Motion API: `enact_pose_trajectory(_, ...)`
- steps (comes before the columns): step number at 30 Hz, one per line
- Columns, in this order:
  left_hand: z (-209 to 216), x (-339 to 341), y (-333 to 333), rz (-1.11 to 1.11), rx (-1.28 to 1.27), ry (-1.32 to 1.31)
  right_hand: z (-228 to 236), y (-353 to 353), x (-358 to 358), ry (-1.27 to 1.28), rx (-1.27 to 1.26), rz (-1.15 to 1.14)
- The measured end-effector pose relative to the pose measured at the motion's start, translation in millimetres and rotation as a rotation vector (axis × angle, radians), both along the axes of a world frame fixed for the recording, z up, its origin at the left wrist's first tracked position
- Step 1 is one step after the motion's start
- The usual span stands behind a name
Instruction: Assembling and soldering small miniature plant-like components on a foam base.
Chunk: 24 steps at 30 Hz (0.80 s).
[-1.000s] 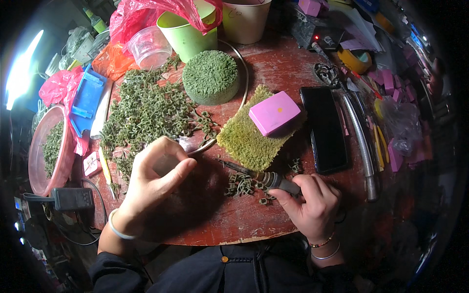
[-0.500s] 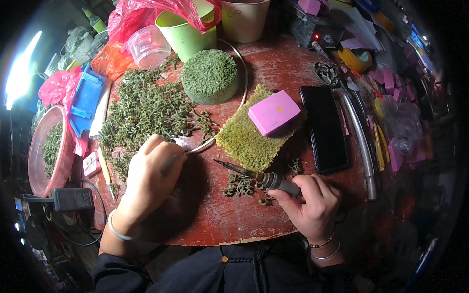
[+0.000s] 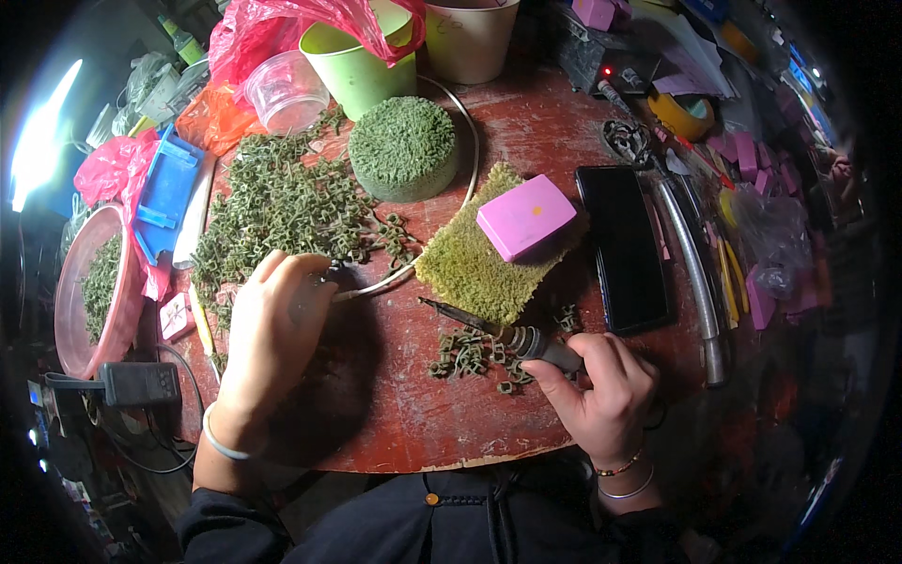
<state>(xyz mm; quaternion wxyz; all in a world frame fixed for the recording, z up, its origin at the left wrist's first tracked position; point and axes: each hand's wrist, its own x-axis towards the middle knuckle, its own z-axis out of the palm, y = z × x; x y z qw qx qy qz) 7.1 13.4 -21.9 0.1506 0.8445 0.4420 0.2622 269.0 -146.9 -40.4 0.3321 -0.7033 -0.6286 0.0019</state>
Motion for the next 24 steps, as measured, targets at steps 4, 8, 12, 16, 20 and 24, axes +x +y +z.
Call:
enact_pose_trajectory(4, 3, -9, 5, 0.006, -0.041, -0.014, 0, 0, -1, -0.001, 0.001, 0.001)
enact_pose_trajectory(8, 7, -13, 9, 0.006, -0.053, 0.039, 1, 0, -1, 0.002, -0.009, 0.000)
enact_pose_trajectory(12, 13, -11, 5, 0.001, -0.155, 0.072, 1, 1, 0, -0.008, -0.005, 0.007)
enact_pose_trajectory(16, 10, -14, 4, -0.028, -0.104, 0.131, 2, 1, -1, -0.016, -0.013, 0.011)
enact_pose_trajectory(20, 11, -14, 3, -0.059, -0.052, 0.203, 2, 1, -1, -0.015, -0.027, 0.010)
enact_pose_trajectory(24, 14, -13, 0, -0.081, -0.021, 0.260, 2, 2, -2, -0.016, -0.018, 0.009)
